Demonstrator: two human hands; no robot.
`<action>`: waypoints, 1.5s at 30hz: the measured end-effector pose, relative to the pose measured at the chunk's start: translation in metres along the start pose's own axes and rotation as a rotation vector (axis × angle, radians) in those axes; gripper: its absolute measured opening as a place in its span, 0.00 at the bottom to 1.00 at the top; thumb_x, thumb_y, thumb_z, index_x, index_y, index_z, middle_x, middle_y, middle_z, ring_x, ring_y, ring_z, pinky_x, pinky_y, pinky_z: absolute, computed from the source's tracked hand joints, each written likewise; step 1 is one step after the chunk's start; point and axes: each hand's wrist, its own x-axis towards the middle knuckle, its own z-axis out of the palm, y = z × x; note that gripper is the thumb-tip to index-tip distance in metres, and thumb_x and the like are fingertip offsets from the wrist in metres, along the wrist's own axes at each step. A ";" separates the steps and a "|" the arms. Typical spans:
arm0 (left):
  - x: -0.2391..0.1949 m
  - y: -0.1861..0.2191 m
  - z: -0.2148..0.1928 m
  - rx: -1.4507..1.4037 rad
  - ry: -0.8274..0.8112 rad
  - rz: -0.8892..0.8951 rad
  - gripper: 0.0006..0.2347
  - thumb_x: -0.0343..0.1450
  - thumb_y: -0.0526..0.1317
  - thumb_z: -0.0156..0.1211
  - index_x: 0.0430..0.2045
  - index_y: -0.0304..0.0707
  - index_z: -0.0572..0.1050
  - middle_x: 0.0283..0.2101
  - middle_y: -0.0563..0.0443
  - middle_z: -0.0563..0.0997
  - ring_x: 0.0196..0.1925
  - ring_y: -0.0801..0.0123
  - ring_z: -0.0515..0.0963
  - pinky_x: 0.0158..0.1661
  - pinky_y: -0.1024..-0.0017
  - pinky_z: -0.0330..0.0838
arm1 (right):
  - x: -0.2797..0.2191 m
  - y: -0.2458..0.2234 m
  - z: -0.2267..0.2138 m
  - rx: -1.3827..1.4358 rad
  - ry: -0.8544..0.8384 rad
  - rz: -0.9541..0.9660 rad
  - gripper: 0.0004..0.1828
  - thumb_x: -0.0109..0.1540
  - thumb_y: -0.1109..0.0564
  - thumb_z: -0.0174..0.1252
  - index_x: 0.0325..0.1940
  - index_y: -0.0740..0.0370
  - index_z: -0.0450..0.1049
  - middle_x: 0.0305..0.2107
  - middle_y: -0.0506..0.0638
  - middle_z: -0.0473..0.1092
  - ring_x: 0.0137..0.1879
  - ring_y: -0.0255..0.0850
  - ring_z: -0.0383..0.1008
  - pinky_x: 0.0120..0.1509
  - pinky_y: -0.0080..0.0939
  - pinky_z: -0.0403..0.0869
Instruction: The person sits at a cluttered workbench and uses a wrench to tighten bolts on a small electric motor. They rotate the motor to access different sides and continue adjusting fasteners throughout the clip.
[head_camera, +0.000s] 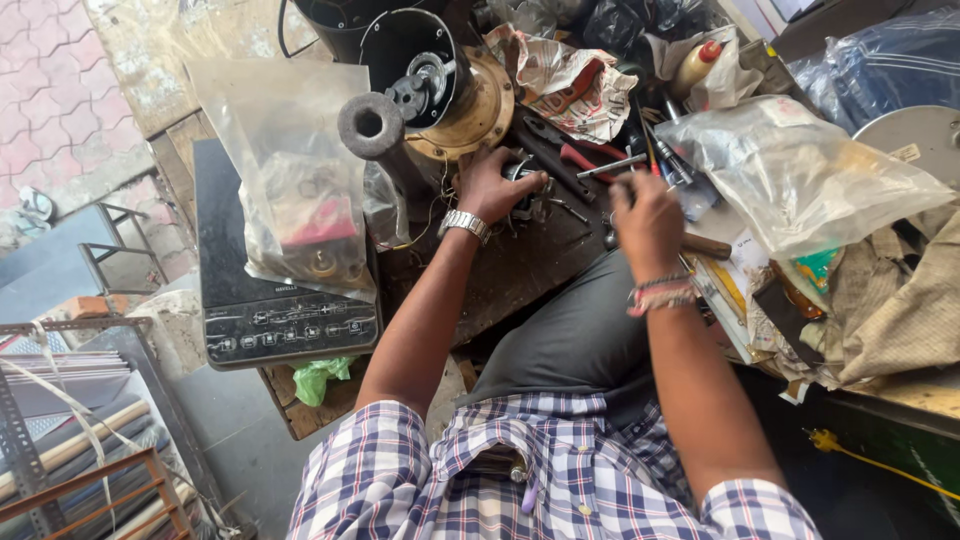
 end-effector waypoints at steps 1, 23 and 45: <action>-0.001 0.001 -0.001 -0.009 -0.009 -0.004 0.34 0.56 0.68 0.66 0.47 0.42 0.81 0.59 0.40 0.74 0.64 0.46 0.68 0.60 0.46 0.61 | 0.010 0.009 -0.002 -0.130 -0.009 -0.026 0.11 0.62 0.53 0.66 0.44 0.60 0.76 0.39 0.60 0.76 0.47 0.59 0.78 0.50 0.57 0.76; 0.001 0.007 -0.004 0.001 -0.031 -0.029 0.34 0.54 0.67 0.66 0.46 0.44 0.81 0.60 0.41 0.71 0.66 0.42 0.60 0.60 0.42 0.55 | 0.011 -0.019 -0.034 0.579 -0.102 0.045 0.34 0.64 0.67 0.59 0.74 0.57 0.58 0.39 0.50 0.72 0.41 0.37 0.78 0.43 0.37 0.82; -0.001 0.004 -0.004 0.001 0.006 0.004 0.34 0.55 0.68 0.66 0.47 0.44 0.81 0.60 0.40 0.72 0.65 0.42 0.63 0.62 0.44 0.57 | -0.089 -0.053 -0.104 0.508 -0.340 0.127 0.11 0.65 0.59 0.61 0.50 0.66 0.77 0.34 0.50 0.77 0.32 0.35 0.77 0.35 0.33 0.77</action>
